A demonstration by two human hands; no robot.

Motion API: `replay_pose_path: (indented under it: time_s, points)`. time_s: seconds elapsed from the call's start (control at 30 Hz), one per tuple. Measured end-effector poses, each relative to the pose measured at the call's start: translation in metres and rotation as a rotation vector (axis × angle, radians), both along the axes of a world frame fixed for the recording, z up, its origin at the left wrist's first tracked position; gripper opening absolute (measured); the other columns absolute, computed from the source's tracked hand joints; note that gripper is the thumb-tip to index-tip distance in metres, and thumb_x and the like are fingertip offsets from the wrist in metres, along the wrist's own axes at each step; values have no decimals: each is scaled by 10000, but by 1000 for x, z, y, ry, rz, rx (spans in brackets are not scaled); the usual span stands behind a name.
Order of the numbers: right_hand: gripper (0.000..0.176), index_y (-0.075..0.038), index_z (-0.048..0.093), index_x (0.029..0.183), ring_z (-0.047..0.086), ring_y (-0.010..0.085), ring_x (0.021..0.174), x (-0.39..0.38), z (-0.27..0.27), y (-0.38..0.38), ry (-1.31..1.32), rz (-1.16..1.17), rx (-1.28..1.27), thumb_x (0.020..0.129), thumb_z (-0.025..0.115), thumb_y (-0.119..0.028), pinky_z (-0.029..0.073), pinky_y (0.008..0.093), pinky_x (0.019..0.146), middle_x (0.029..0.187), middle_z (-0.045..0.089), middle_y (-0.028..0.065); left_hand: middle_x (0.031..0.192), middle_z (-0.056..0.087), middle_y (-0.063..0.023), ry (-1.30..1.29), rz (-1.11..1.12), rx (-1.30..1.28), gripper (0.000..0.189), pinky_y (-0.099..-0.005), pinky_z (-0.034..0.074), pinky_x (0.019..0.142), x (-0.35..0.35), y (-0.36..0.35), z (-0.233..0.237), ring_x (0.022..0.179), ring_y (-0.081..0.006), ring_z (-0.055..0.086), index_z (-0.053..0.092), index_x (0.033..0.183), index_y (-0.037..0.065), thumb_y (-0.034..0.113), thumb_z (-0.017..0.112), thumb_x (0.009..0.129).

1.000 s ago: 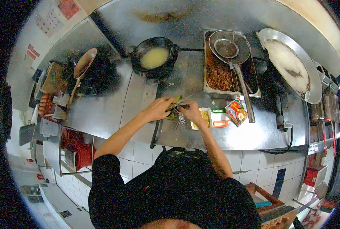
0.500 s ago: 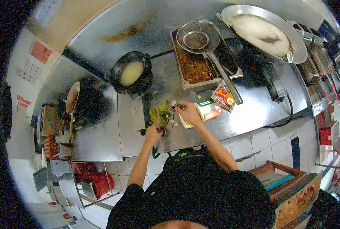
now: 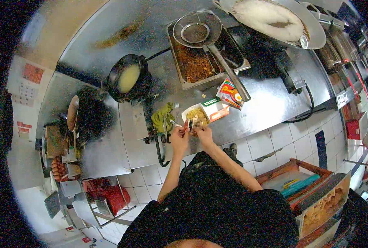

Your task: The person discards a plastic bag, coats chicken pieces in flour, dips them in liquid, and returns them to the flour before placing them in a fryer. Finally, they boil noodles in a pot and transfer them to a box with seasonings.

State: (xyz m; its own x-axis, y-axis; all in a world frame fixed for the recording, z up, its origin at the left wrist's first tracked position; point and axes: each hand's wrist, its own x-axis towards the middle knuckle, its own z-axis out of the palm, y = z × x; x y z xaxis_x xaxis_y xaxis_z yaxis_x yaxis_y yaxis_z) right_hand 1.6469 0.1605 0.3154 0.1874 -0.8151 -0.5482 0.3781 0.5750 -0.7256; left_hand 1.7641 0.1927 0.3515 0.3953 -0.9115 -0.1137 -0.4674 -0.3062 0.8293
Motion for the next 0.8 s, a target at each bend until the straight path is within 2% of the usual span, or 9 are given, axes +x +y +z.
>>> replay_pose_path:
  time_s: [0.13,0.2,0.33,0.4,0.43,0.5,0.63,0.73,0.8]
  points:
    - [226,8,603,942,592,131,693,8,4,2,-96,-81,124,914,554,-210,477,286,588,828,627,50,832,638,-98,-160,-35,-169,88,-305,492,651,-25,2,14,711,-192,618,609,825,-5,73,642,846]
    - [254,-39,581,902,553,144,639,5,16,-3,-264,-199,242,948,488,-271,451,296,554,767,584,35,862,611,-121,-408,-194,-395,45,-327,491,691,-30,0,11,757,-235,604,625,824,4,48,632,816]
    - [258,-74,566,885,520,134,626,5,16,-8,-302,-166,294,956,476,-306,437,296,545,741,552,21,941,603,-143,-456,-251,-337,73,-332,488,733,-25,-1,17,836,-244,598,641,851,11,66,634,803]
    - [240,-89,566,918,521,126,639,9,6,-8,-246,-206,282,963,456,-297,439,301,555,762,559,20,896,630,-133,-360,-52,-270,116,-323,498,712,-22,-7,20,783,-235,620,651,855,16,112,668,792]
    - [240,-89,566,918,521,126,639,11,1,-9,-248,-206,282,963,456,-297,439,301,555,762,559,20,896,630,-133,-363,-52,-271,116,-323,498,712,-19,-10,19,783,-235,620,651,855,16,112,668,792]
    - [184,-101,567,923,531,121,665,12,-2,-12,-268,-195,319,955,456,-244,440,302,564,786,564,14,830,634,-137,-122,-52,-69,120,-335,504,708,-12,-14,15,742,-252,616,632,832,5,85,686,761]
    - [146,-99,571,935,536,133,665,17,1,-11,-334,-171,256,937,455,-188,440,299,571,800,571,18,781,649,-131,-99,-132,-24,152,-314,506,652,-7,-20,15,687,-227,631,617,818,5,92,716,743]
    - [143,-89,574,953,543,143,688,28,-12,-12,-424,-153,308,919,451,-153,433,295,563,818,574,25,780,639,-139,-128,-87,31,127,-346,500,667,-10,-23,19,722,-255,626,625,830,-2,53,692,737]
    - [175,-55,569,971,567,166,744,30,-19,-14,-341,-127,290,913,415,-115,464,308,613,860,588,55,749,618,-141,-413,-308,-223,109,-384,490,680,-7,-20,14,745,-288,609,641,836,-7,36,654,737]
